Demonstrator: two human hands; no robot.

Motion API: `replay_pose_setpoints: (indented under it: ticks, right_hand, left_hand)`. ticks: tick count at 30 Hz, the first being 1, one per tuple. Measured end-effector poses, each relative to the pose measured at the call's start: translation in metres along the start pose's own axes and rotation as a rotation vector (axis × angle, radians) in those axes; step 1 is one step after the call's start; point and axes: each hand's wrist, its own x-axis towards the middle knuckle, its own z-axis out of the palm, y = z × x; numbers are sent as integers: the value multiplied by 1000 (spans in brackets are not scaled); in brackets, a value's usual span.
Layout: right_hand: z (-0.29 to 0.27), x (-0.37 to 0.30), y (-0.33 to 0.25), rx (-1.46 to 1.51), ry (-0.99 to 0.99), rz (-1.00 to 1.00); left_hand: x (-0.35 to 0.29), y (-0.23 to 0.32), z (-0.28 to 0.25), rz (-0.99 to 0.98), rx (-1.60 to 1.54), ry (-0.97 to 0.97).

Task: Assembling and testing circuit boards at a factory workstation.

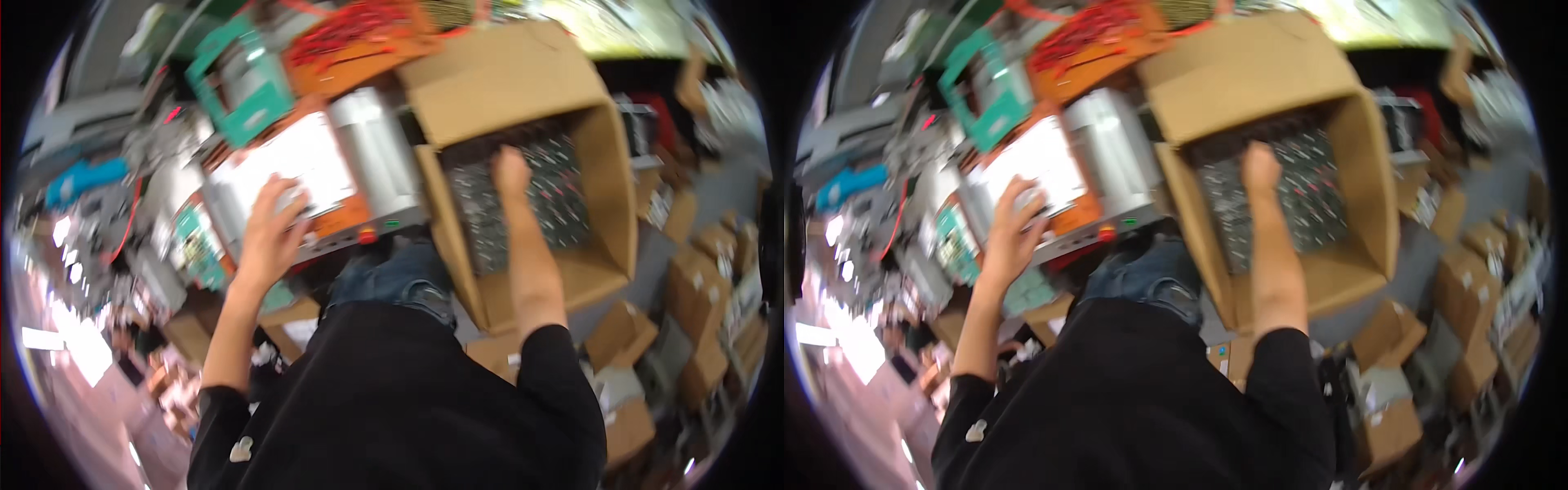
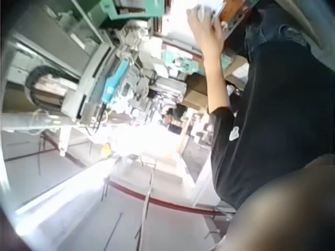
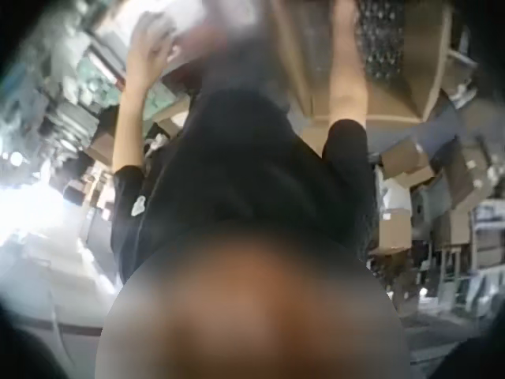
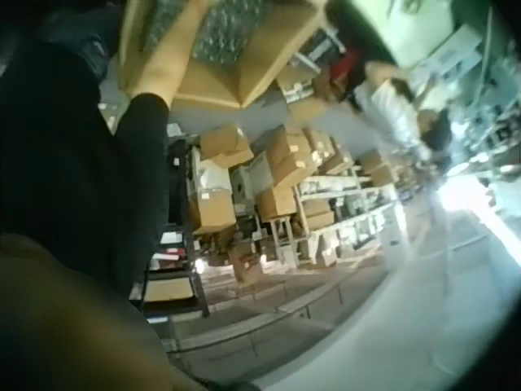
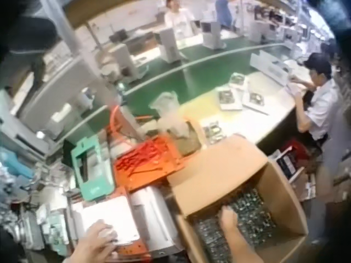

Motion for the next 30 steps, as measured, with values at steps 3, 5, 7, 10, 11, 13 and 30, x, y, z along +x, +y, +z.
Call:
replay_pose_setpoints:
  ticks: [3,5,7,10,11,13,30]
  right_hand:
    - [-14,16,11,-93,-153,29]
    - [-5,28,33,-138,-146,33]
    - [6,30,65,-160,-157,-4]
    - [-29,21,80,-147,-85,-96]
    - [-61,25,85,-114,2,-155]
    - [-117,20,79,141,133,-93]
    - [-242,-1,-188,1171,-374,-186]
  left_hand:
    - [13,8,1,-55,4,110]
    - [22,15,20,-91,40,98]
    - [32,16,31,-86,40,105]
    - [39,14,36,-82,22,103]
    - [51,21,41,-66,4,96]
    - [73,24,45,-3,12,85]
    - [95,40,43,40,-844,393]
